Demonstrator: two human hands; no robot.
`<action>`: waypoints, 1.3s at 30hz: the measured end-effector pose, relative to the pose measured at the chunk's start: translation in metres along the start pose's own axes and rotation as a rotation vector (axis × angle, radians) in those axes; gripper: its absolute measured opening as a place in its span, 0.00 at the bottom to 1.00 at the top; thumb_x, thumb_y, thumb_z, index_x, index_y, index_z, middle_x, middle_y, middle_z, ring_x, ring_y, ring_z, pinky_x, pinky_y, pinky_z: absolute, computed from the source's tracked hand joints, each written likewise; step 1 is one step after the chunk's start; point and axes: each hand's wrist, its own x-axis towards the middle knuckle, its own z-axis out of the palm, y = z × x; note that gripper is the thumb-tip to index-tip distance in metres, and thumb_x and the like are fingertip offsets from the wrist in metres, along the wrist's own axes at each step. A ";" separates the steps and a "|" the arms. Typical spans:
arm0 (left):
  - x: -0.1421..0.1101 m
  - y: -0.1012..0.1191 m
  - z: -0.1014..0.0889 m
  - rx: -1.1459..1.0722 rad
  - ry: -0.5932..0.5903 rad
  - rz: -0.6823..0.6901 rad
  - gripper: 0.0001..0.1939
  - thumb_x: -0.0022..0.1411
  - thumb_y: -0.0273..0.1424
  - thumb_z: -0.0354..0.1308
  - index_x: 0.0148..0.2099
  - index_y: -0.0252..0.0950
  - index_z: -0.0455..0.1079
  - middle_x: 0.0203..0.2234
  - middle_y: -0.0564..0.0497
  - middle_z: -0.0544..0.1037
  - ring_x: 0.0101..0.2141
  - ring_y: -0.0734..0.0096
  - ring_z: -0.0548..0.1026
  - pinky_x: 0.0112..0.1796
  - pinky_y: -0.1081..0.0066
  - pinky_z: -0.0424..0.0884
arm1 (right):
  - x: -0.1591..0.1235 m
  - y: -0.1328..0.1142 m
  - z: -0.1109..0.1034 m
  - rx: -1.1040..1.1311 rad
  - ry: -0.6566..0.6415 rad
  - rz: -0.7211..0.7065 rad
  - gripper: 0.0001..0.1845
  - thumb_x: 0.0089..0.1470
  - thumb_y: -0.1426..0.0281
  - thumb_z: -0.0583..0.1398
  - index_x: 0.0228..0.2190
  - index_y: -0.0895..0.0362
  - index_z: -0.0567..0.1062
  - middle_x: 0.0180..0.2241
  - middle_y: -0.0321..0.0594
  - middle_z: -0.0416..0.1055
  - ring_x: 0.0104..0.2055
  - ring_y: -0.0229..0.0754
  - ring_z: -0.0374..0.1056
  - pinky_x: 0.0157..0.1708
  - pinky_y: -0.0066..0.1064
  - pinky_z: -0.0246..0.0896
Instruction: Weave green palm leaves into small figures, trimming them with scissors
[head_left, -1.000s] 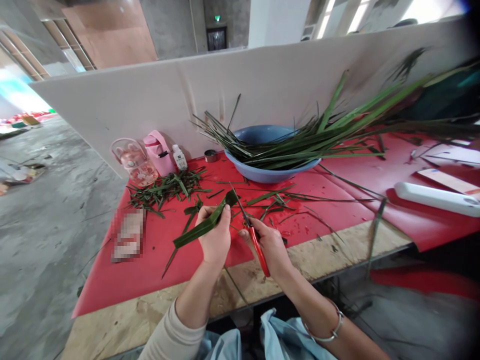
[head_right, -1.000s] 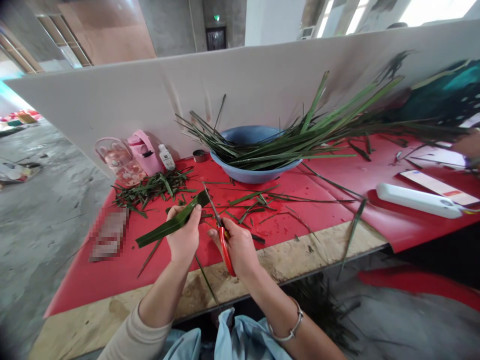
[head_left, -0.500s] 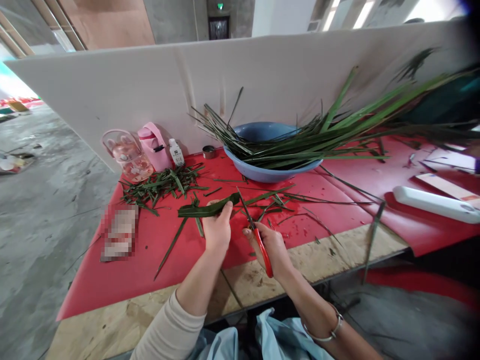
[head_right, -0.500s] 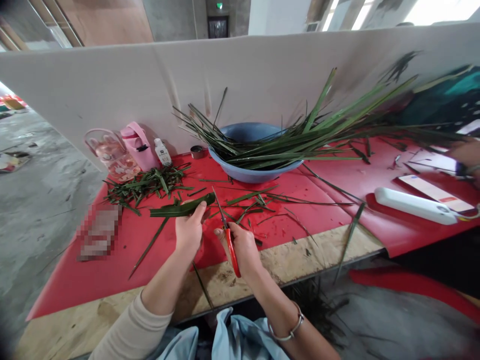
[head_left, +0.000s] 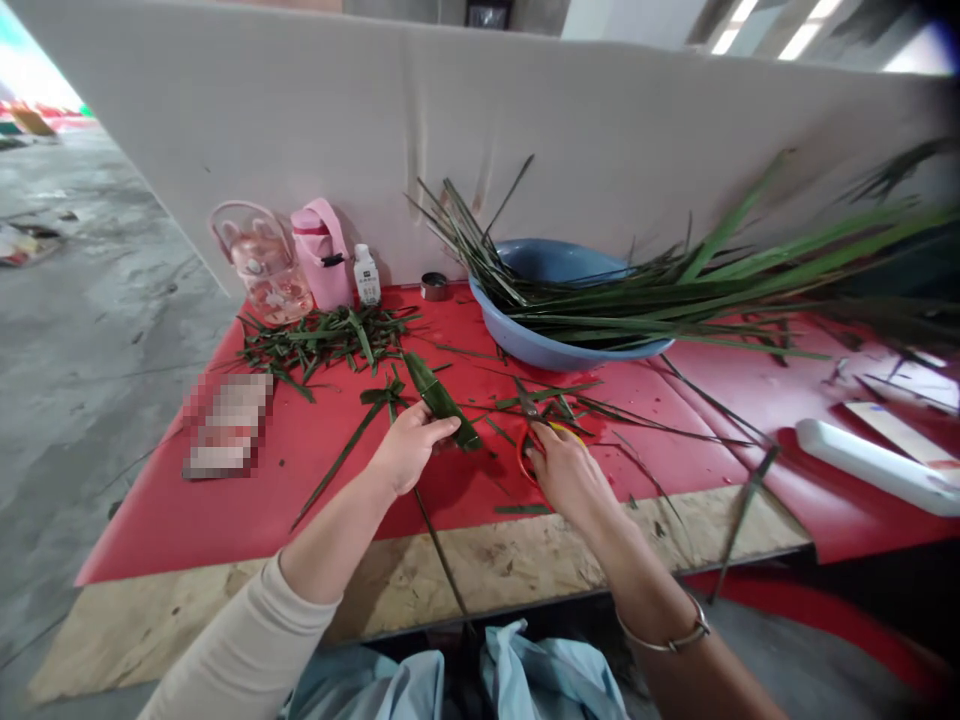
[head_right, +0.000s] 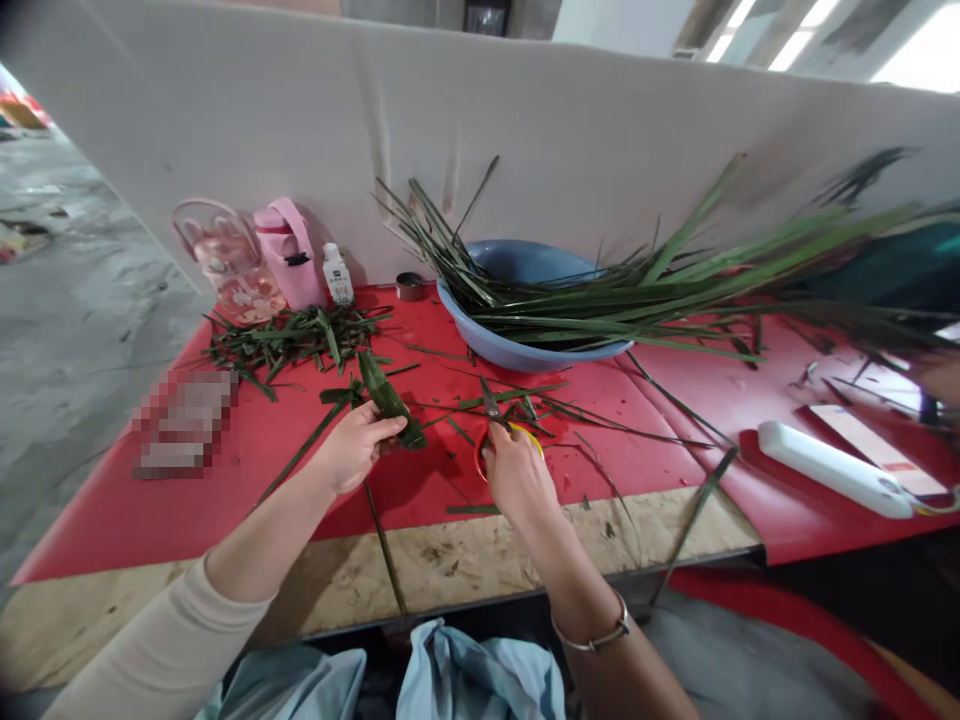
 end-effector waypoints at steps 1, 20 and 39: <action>-0.001 0.000 -0.003 0.017 -0.036 -0.010 0.16 0.39 0.31 0.67 0.31 0.33 0.67 0.23 0.55 0.73 0.24 0.78 0.70 0.27 0.76 0.67 | 0.000 -0.003 -0.003 -0.046 -0.003 -0.024 0.20 0.53 0.70 0.53 0.48 0.60 0.66 0.40 0.52 0.68 0.42 0.49 0.66 0.38 0.34 0.57; 0.009 -0.020 -0.028 0.056 -0.031 0.007 0.16 0.46 0.33 0.65 0.37 0.34 0.67 0.19 0.58 0.69 0.18 0.82 0.67 0.17 0.82 0.62 | 0.029 -0.053 -0.009 0.465 -0.054 -0.826 0.11 0.54 0.73 0.56 0.38 0.52 0.74 0.32 0.37 0.74 0.35 0.38 0.69 0.39 0.32 0.61; 0.007 -0.019 -0.032 0.351 0.238 0.266 0.12 0.48 0.36 0.62 0.29 0.33 0.65 0.21 0.55 0.71 0.23 0.77 0.68 0.26 0.76 0.66 | 0.030 -0.065 0.013 0.700 -0.143 -0.120 0.11 0.50 0.63 0.56 0.29 0.56 0.73 0.20 0.33 0.69 0.20 0.33 0.61 0.20 0.24 0.55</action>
